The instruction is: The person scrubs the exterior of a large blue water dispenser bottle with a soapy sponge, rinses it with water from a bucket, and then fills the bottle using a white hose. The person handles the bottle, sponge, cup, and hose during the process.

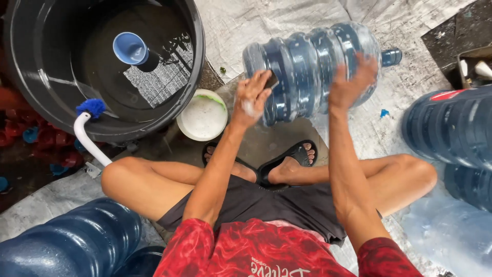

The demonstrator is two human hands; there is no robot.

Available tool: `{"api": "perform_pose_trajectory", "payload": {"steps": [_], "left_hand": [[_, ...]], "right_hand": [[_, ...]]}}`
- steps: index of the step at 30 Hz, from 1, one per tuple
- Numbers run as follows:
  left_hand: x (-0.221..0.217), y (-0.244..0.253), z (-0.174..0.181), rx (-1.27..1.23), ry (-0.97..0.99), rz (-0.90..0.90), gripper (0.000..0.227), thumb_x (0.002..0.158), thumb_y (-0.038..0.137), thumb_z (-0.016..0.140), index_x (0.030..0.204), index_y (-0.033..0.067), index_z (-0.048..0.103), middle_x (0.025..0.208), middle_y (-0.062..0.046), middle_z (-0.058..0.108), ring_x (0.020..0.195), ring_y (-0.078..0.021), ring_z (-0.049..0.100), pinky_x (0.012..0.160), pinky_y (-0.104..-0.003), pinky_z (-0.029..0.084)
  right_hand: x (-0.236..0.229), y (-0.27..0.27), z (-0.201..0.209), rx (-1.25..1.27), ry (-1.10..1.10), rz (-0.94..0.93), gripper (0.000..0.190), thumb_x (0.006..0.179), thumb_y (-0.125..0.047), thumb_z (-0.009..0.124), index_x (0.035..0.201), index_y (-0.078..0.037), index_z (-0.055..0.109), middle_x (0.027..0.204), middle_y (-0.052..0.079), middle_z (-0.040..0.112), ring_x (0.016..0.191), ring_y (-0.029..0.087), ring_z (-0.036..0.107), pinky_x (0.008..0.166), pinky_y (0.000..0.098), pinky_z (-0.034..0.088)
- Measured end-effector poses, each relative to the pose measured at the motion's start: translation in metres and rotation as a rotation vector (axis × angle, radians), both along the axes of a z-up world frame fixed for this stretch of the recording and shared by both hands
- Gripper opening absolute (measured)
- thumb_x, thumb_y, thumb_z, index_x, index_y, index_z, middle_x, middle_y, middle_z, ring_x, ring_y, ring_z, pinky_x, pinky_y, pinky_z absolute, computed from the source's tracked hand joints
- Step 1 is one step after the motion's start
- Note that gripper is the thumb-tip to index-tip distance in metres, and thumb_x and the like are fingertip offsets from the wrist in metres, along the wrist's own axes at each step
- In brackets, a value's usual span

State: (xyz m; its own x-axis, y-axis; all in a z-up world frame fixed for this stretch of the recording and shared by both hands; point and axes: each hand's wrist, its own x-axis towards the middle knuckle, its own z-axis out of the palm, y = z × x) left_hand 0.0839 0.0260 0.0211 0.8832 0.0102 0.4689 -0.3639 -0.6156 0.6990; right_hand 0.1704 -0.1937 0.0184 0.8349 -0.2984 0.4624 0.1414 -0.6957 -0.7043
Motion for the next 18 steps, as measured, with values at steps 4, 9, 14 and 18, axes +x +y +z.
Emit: {"api": "perform_pose_trajectory", "payload": {"steps": [4,9,14,18], "left_hand": [[0.034,0.011,-0.008,0.096,0.182,0.088,0.039,0.103,0.028,0.044,0.139,0.0157,0.040,0.139,-0.014,0.049,0.104,-0.0246,0.059,0.089,-0.036,0.045],[0.071,0.027,-0.013,0.062,0.353,0.123,0.043,0.101,0.031,0.042,0.143,0.0317,0.030,0.134,-0.013,0.045,0.108,-0.0253,0.049,0.099,-0.045,0.042],[0.097,0.055,-0.022,-0.142,0.430,0.002,0.049,0.100,0.041,0.038,0.143,0.0195,0.032,0.141,-0.019,0.038,0.130,-0.0349,0.037,0.107,-0.054,0.029],[0.099,0.064,0.021,-0.120,0.536,-0.121,0.049,0.097,0.038,0.040,0.139,0.0111,0.039,0.142,-0.016,0.042,0.134,-0.0305,0.037,0.110,-0.041,0.028]], "right_hand": [[0.013,-0.080,-0.046,0.459,0.314,-0.265,0.062,0.086,-0.036,0.060,0.134,-0.004,0.036,0.139,0.018,0.034,0.131,0.031,0.037,0.108,0.0493,0.035],[0.021,-0.100,-0.083,0.903,0.665,-0.090,0.086,0.071,-0.072,0.048,0.140,-0.022,0.034,0.149,0.004,0.034,0.137,0.022,0.031,0.110,0.0474,0.022],[-0.008,-0.042,-0.077,1.316,0.844,-0.295,0.112,0.051,-0.083,0.027,0.145,-0.023,0.027,0.151,0.007,0.033,0.136,0.030,0.034,0.105,0.0588,0.028],[-0.048,0.009,-0.114,1.961,1.008,-0.257,0.103,0.068,-0.080,0.017,0.139,-0.010,0.043,0.153,0.017,0.024,0.142,0.039,0.012,0.112,0.0606,-0.001]]}}
